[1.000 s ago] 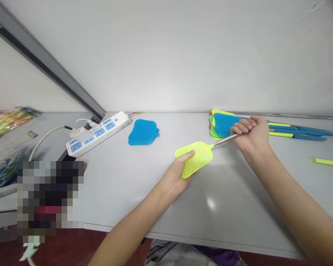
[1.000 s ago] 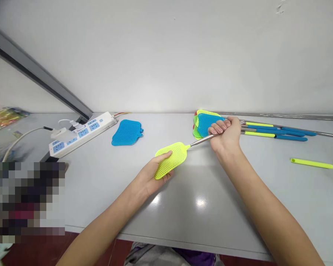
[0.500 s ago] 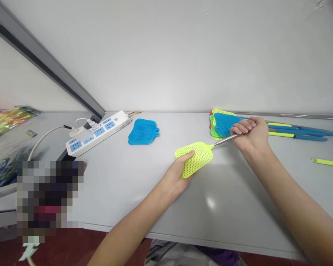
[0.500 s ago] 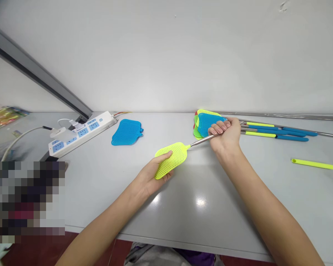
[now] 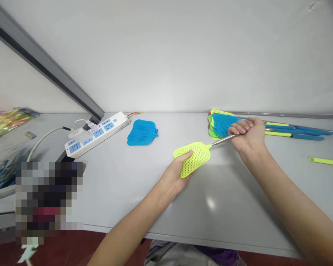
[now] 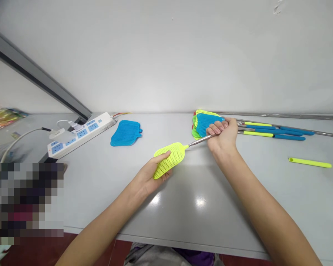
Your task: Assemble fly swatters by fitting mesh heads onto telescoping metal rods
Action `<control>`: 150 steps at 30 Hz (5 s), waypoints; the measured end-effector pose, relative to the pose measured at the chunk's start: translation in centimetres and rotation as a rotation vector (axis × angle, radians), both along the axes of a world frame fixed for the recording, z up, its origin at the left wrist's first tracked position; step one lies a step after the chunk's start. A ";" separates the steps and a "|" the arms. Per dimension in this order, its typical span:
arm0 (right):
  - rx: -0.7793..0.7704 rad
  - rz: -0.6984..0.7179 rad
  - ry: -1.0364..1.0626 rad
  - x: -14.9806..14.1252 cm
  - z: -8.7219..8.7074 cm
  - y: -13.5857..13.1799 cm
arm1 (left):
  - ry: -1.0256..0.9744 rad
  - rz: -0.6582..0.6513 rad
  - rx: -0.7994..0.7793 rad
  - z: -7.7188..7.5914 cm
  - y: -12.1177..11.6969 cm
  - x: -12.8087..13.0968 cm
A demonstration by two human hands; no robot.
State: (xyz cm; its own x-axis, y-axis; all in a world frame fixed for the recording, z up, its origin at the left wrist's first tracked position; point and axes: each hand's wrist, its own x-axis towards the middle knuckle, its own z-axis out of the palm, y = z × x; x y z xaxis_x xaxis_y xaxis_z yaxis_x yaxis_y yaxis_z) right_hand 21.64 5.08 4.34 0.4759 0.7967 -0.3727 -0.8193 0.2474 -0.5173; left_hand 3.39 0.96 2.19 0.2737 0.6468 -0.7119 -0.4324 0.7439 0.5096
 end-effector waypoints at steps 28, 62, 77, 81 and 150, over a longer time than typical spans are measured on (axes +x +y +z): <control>-0.006 0.012 -0.002 0.0 0.2 0.0 | -0.033 -0.010 0.016 0.0 0.1 0.0; -0.002 0.028 0.081 0.1 -1.0 0.4 | 0.010 0.015 0.058 0.5 0.1 -0.2; -0.013 0.020 0.057 0.2 -0.6 0.3 | -0.057 0.003 0.042 -0.1 0.0 -0.1; -0.020 0.022 0.063 0.2 -0.7 0.3 | -0.058 0.000 0.039 0.1 0.0 -0.1; 0.054 0.061 0.012 0.2 -0.5 0.3 | 0.005 -0.009 0.005 0.0 -0.1 -0.1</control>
State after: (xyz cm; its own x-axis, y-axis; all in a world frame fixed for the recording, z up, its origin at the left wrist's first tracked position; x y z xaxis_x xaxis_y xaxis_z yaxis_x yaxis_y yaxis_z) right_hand 21.83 5.37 3.79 0.4213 0.8434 -0.3334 -0.8397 0.2239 -0.4947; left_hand 3.33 0.86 2.19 0.2757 0.6478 -0.7102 -0.4233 0.7451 0.5154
